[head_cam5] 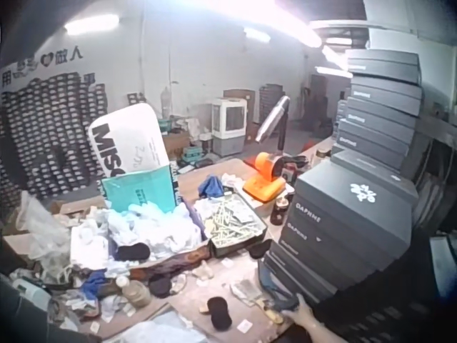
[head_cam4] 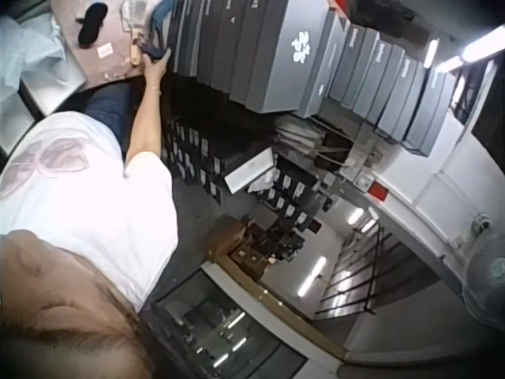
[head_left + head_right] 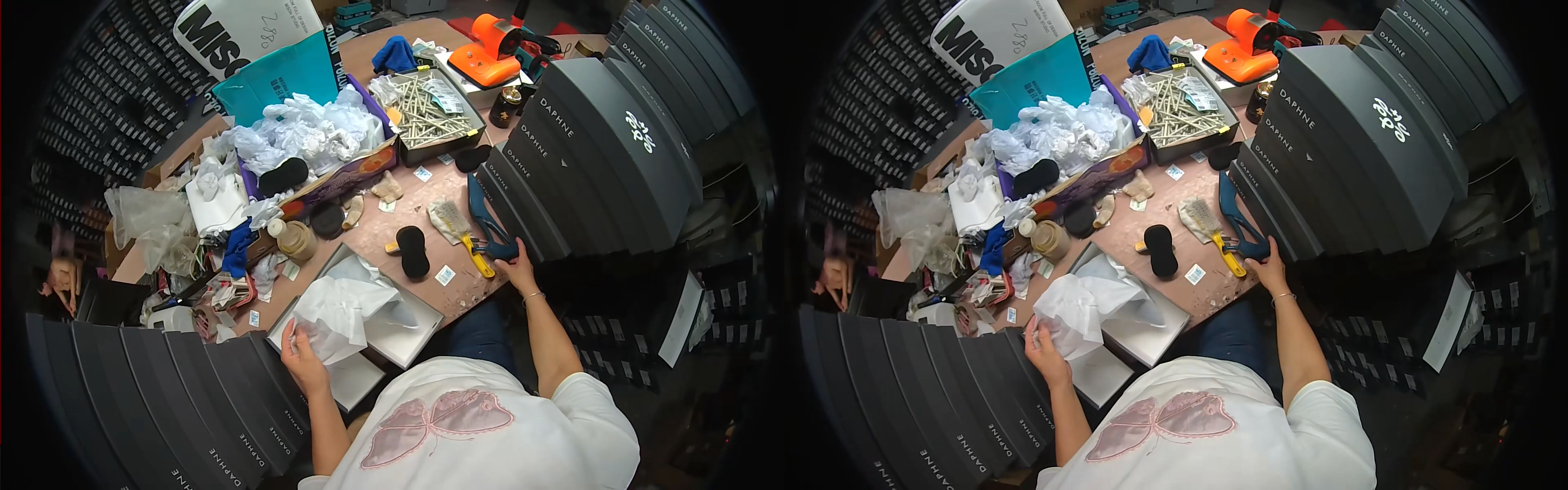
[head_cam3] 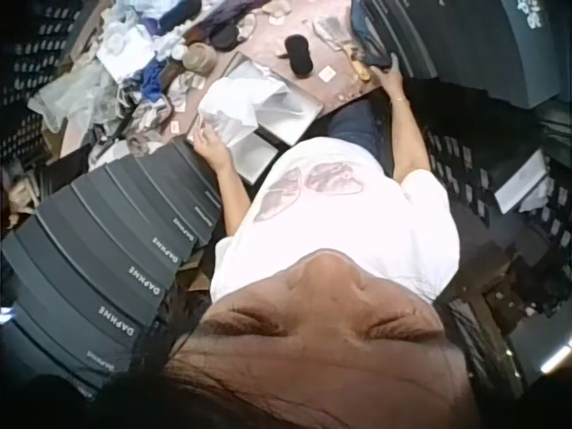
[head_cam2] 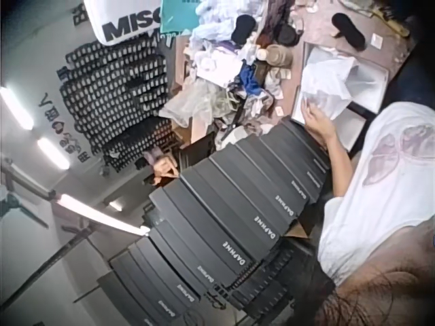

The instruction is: Inspecting, brushing, and packing pairs of high heels into branded shoe boxes.

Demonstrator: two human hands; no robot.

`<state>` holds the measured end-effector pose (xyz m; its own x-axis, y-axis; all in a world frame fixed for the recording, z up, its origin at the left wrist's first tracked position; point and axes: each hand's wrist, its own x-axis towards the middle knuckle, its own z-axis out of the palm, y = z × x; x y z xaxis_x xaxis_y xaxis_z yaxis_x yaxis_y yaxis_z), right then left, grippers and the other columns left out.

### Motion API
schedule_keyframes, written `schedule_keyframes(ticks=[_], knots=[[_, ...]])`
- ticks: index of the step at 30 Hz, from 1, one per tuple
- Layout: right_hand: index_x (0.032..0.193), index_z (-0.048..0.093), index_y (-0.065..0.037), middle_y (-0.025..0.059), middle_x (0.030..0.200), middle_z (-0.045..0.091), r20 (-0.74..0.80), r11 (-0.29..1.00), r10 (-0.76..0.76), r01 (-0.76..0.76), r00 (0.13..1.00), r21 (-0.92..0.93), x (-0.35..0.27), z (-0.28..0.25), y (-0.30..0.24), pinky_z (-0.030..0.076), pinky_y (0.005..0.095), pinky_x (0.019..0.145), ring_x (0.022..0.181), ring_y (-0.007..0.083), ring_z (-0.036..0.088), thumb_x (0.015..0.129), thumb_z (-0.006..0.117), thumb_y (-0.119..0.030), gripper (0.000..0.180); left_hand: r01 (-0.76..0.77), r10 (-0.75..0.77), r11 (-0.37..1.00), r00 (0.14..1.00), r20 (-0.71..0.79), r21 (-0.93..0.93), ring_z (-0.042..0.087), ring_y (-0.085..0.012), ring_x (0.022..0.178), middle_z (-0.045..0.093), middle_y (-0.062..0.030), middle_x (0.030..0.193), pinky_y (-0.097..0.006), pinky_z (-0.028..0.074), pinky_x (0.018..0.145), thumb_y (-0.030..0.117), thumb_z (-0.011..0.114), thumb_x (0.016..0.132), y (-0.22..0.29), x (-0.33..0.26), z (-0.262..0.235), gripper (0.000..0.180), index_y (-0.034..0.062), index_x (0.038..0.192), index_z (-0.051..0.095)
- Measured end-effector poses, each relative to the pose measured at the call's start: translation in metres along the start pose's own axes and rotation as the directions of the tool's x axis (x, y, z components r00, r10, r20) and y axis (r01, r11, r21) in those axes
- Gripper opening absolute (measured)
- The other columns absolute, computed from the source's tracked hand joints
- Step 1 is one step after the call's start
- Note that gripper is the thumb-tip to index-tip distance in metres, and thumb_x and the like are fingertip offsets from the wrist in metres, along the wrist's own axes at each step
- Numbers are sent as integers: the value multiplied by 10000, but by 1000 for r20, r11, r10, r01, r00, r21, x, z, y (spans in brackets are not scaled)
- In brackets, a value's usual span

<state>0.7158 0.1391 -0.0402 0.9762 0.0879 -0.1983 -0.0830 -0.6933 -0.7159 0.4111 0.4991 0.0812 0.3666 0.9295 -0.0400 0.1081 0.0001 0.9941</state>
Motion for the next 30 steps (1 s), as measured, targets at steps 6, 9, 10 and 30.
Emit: schedule_keyframes(ticks=[6,9,10,30], knots=[[1307,481,-124,80,806,614,55,772,-541,521,839,-364,-2,-22,-75,484,390,652,785,250,615,719,768,-97,655,30,-29,1000,999,43,-8,586,-131,860,639,-87,973,-253,468,792,77,512,914,8,-4,10,281,-20,1165,593],[1397,398,-107,64,797,605,112,856,-513,517,851,-5,-7,-20,-96,507,306,679,787,169,616,757,723,-28,722,3,-16,995,991,135,98,588,-125,846,642,-85,963,-245,469,785,42,497,898,10,-4,11,288,-19,1162,595],[1424,368,-96,59,801,605,161,886,-457,432,875,168,-6,-19,-98,512,282,697,794,142,615,771,708,-9,741,6,-24,994,986,167,107,589,-123,843,643,-84,962,-242,469,783,33,492,895,0,-3,4,289,-19,1160,595],[959,624,29,136,917,580,6,912,-398,395,917,112,21,2,-43,488,339,674,724,242,585,757,758,-146,299,-336,162,841,904,395,425,623,-240,876,645,-132,1010,-304,482,811,-37,525,824,-3,3,14,339,-13,1156,594]])
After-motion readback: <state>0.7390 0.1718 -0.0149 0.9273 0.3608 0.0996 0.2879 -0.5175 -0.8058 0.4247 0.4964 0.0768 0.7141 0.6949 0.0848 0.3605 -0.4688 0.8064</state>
